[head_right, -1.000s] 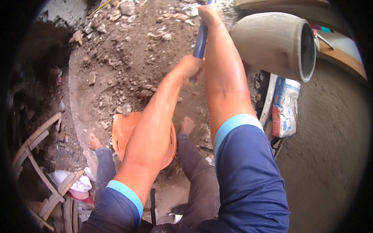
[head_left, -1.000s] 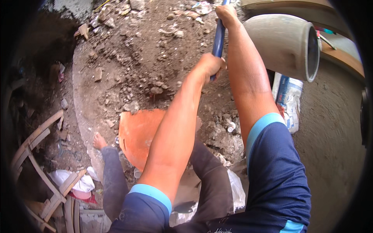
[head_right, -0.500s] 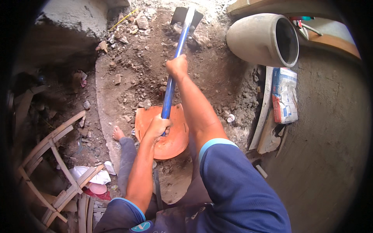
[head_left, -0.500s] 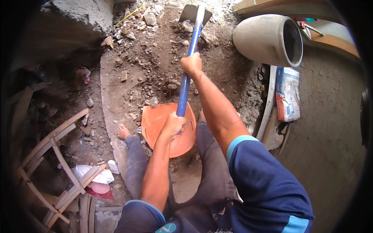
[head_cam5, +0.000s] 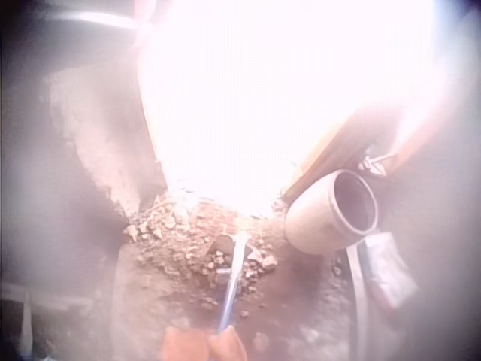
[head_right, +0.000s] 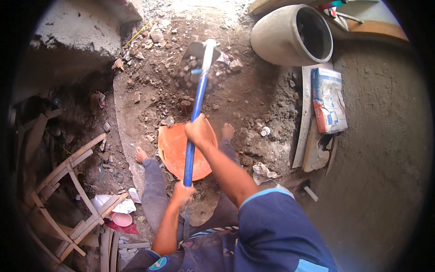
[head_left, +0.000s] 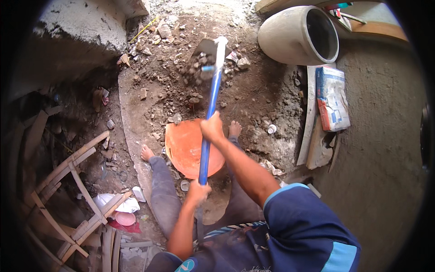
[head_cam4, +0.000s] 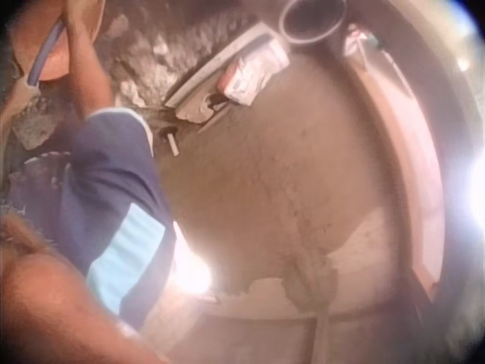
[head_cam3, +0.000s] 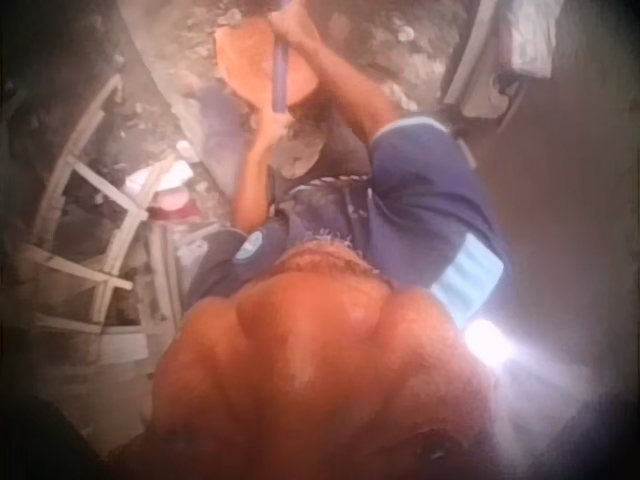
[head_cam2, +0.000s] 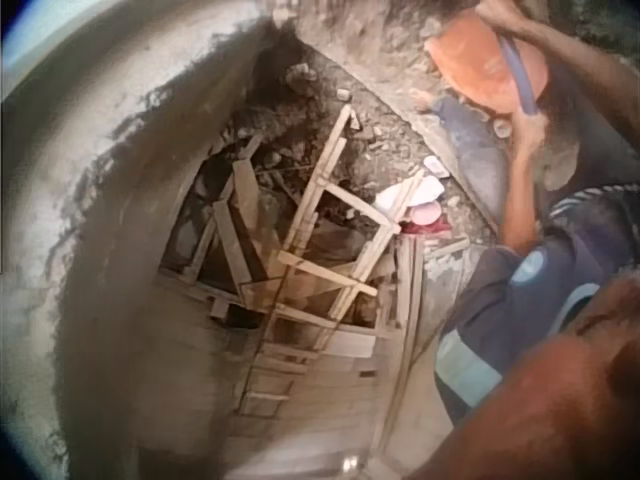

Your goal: The person fills a plastic bucket with dirt by hand from a white bag, and later uses a spade to shovel loose dirt into the bucket.

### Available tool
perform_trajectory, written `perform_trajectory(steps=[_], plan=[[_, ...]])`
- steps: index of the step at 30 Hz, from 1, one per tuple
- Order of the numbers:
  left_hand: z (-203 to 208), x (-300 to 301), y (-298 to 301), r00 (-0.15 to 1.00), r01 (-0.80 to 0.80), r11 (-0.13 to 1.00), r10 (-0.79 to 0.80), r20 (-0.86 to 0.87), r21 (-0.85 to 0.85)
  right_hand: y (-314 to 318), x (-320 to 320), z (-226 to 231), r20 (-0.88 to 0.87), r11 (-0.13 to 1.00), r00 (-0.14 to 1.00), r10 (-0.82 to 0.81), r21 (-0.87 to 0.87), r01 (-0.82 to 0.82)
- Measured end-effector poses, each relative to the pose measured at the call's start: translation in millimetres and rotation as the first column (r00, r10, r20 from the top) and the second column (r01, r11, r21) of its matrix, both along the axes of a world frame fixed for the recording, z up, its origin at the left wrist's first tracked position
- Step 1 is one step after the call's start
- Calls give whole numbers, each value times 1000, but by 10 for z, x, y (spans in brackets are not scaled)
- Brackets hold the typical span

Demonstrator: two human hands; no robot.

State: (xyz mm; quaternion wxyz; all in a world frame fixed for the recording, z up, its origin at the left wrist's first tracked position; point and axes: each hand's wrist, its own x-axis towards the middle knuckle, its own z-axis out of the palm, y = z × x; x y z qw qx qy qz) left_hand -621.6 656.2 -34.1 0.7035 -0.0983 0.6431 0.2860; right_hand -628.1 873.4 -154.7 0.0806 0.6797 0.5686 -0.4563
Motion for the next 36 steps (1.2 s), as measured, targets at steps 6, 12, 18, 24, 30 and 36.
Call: perform_trajectory(steps=[6,12,18,24,30,36], plan=[[768,684,-503,999,-33,971,35,6,-235,-886,421,517,-123,978,984,129,-149,-147],[550,1016,-777,981,122,980,-143,-134,-160,-801,560,825,-163,992,981,102,-60,-113],[-658,275,1039,901,163,957,-45,-431,240,1050,-103,399,-142,957,985,97,286,-53],[-985,-449,1477,1000,31,979,-31,-4,200,1636,-396,-667,5,980,999,-51,195,49],[-405,-95,-93,936,306,950,-288,-201,64,-26,161,-334,53,992,991,-125,16,124],[699,658,-548,999,25,985,-18,45,-172,-826,615,518,13,995,995,97,-39,-96]])
